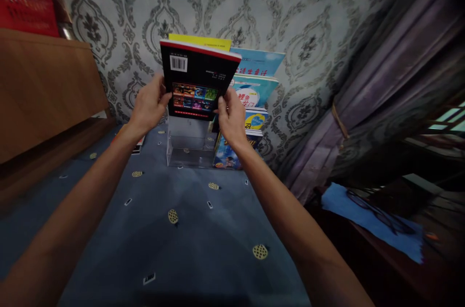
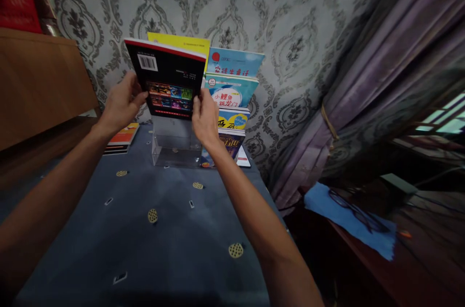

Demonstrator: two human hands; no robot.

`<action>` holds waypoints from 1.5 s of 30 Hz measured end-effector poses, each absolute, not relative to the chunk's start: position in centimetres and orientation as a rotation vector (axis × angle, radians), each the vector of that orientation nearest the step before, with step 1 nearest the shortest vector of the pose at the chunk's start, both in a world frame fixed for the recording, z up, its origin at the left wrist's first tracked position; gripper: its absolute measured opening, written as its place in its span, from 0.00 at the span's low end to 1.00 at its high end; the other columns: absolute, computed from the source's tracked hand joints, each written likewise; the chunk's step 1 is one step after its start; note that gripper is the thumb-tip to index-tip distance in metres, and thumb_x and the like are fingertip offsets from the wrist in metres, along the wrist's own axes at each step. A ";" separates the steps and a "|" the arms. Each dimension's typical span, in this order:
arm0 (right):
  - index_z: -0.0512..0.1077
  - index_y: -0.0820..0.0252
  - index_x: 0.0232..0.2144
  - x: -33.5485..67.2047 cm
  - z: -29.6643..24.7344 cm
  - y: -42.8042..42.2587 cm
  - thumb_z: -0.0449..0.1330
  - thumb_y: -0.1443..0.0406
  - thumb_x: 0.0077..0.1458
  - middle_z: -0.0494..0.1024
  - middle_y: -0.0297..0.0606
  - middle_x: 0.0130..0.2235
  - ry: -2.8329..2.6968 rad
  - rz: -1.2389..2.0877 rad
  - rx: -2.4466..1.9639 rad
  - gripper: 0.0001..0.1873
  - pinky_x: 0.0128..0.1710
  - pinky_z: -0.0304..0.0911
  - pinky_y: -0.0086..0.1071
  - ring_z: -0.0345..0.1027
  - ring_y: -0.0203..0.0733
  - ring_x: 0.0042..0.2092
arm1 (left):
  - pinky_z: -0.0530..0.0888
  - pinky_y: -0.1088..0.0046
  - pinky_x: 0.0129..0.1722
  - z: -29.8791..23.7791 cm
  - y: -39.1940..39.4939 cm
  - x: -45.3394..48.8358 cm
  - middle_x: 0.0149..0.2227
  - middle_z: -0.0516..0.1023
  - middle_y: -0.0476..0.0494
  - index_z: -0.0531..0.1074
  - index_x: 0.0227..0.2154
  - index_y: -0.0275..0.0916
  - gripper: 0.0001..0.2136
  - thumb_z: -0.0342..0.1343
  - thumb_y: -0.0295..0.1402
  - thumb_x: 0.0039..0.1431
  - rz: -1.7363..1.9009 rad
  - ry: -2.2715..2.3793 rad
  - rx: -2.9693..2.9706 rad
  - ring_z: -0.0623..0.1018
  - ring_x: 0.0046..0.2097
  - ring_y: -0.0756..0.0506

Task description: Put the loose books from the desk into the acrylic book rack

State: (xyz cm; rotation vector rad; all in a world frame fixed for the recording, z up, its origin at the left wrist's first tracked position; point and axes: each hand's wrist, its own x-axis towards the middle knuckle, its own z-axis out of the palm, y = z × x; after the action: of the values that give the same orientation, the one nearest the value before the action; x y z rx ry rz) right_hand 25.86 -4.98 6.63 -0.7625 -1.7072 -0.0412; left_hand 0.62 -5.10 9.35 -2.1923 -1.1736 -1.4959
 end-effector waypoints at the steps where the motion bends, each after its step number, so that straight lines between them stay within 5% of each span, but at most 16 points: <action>1: 0.64 0.51 0.49 25.8 6.3 -5.3 0.43 0.49 0.70 0.70 0.37 0.38 -1.710 -0.025 -0.768 0.18 0.44 0.70 0.44 0.67 0.43 0.41 | 0.71 0.56 0.54 9.1 -5.4 0.6 0.43 0.73 0.45 0.64 0.47 0.39 0.12 0.51 0.41 0.68 -1.491 -1.177 -2.197 0.76 0.51 0.41; 11: 0.66 0.53 0.39 25.6 -1.0 -10.4 0.46 0.56 0.68 0.71 0.36 0.32 -1.746 0.162 -0.957 0.12 0.37 0.69 0.43 0.69 0.45 0.33 | 0.74 0.65 0.40 2.0 -9.7 0.8 0.33 0.74 0.47 0.65 0.38 0.41 0.04 0.52 0.30 0.60 -1.383 -1.376 -2.386 0.76 0.37 0.43; 19: 0.67 0.48 0.37 26.2 -8.3 -14.3 0.47 0.59 0.67 0.73 0.36 0.32 -1.767 0.232 -1.002 0.10 0.35 0.70 0.44 0.70 0.48 0.33 | 0.72 0.66 0.37 -5.8 -13.7 0.9 0.35 0.76 0.45 0.66 0.38 0.42 0.04 0.48 0.34 0.65 -1.340 -1.554 -2.523 0.77 0.36 0.43; 30: 0.66 0.54 0.40 25.0 2.0 -7.5 0.44 0.62 0.68 0.69 0.40 0.38 -1.712 -0.107 -0.912 0.11 0.44 0.65 0.43 0.65 0.45 0.41 | 0.74 0.64 0.45 4.1 -7.2 0.8 0.36 0.76 0.44 0.66 0.41 0.41 0.06 0.53 0.33 0.63 -1.462 -1.305 -2.154 0.78 0.42 0.41; 45: 0.63 0.55 0.38 24.4 -1.7 -3.3 0.47 0.68 0.63 0.71 0.41 0.37 -1.701 -0.035 -1.151 0.07 0.42 0.63 0.40 0.65 0.44 0.38 | 0.75 0.60 0.46 1.0 -3.1 0.9 0.35 0.77 0.44 0.66 0.38 0.42 0.06 0.54 0.27 0.58 -1.349 -1.476 -2.262 0.79 0.43 0.39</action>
State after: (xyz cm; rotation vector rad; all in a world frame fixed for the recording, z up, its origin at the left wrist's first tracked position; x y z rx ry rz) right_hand 24.43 -3.31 -1.69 -1.1512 -1.7007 -0.0347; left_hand 0.86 -3.07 0.95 -2.2619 -1.4760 -1.3494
